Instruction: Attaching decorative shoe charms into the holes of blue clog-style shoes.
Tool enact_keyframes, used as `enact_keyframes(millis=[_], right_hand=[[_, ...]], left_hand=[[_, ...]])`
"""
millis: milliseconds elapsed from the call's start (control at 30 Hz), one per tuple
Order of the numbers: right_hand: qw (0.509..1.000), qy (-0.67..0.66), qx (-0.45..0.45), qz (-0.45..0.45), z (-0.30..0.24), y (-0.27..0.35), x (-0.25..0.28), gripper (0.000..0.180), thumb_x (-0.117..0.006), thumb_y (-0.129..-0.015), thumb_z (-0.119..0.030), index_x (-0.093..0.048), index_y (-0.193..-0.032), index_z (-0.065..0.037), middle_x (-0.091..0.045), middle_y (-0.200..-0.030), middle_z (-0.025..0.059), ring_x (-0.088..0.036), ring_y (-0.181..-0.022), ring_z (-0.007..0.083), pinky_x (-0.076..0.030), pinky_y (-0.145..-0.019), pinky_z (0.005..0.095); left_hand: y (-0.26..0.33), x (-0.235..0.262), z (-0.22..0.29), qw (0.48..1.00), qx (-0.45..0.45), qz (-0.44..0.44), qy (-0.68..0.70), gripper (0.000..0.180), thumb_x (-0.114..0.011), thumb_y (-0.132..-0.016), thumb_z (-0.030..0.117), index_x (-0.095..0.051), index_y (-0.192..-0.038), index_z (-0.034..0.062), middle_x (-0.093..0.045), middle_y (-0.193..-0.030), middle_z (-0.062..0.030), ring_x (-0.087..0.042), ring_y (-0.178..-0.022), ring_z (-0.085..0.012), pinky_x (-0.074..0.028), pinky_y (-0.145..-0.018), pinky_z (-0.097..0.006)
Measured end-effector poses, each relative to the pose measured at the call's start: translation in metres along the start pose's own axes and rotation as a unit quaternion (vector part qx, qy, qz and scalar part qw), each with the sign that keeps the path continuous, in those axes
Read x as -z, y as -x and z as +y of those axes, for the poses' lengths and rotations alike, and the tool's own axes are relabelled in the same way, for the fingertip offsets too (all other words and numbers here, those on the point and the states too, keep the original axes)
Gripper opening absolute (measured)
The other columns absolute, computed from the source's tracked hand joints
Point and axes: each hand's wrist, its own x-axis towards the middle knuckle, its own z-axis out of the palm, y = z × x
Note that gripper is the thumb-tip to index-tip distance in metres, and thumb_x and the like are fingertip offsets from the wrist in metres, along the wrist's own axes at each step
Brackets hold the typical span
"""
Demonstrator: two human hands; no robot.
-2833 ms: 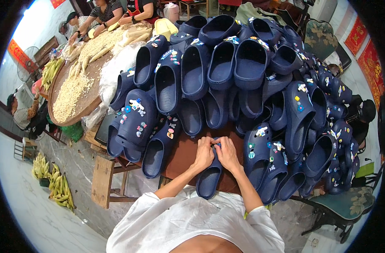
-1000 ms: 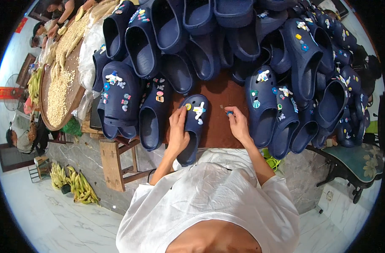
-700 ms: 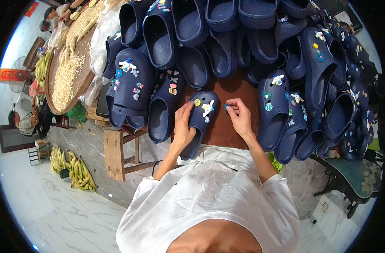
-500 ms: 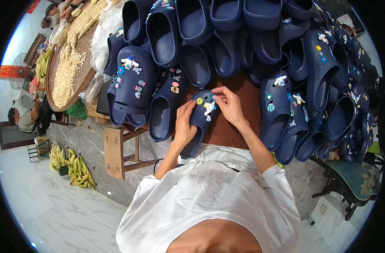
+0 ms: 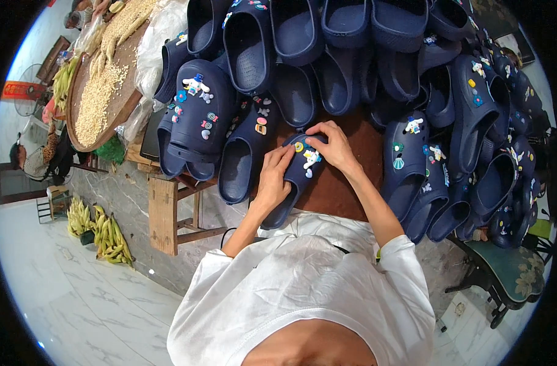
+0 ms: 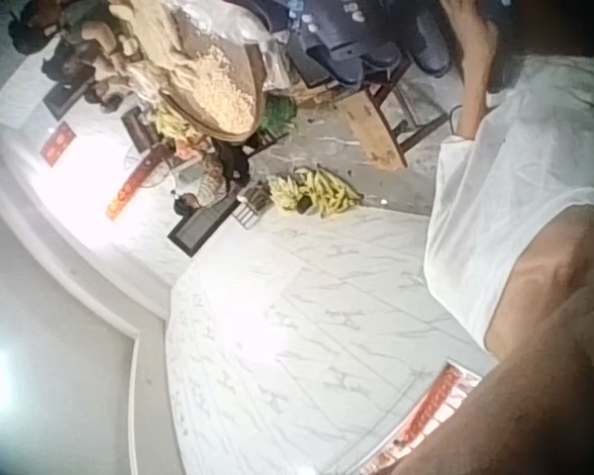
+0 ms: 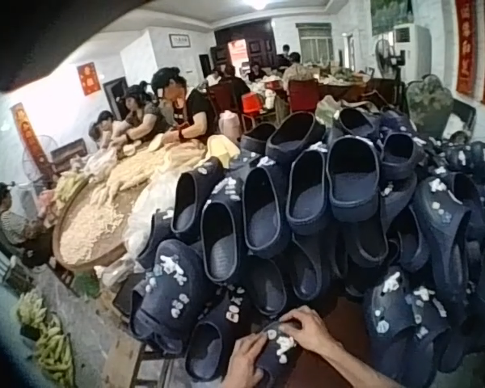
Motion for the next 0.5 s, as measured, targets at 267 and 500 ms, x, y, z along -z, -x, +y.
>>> enact_keyframes(millis=[267, 500], right_hand=[[0.99, -0.005, -0.014, -0.138, -0.004, -0.018, 0.013, 0.021, -0.072, -0.082, -0.017, -0.067, -0.101, -0.008, -0.061, -0.102, 0.0135, -0.061, -0.101, 0.032, -0.048, -0.088, 0.0403], [0.985, -0.003, 0.028, -0.17, 0.007, -0.026, 0.011, 0.019, -0.073, -0.078, -0.016, -0.064, -0.092, -0.006, -0.059, -0.095, 0.0137, -0.059, -0.096, 0.0331, -0.048, -0.086, 0.0395]], left_hand=[[0.0, 0.002, -0.001, 1.0, -0.006, -0.009, -0.004, 0.075, -0.056, -0.062, -0.014, -0.053, -0.135, -0.0006, -0.052, -0.136, -0.0177, -0.045, -0.128, -0.0396, -0.038, -0.111, -0.043], [0.002, -0.001, -0.004, 0.999, -0.003, 0.034, 0.033, 0.072, -0.054, -0.062, -0.009, -0.056, -0.134, 0.0017, -0.054, -0.134, -0.0192, -0.049, -0.124, -0.0396, -0.039, -0.109, -0.044]])
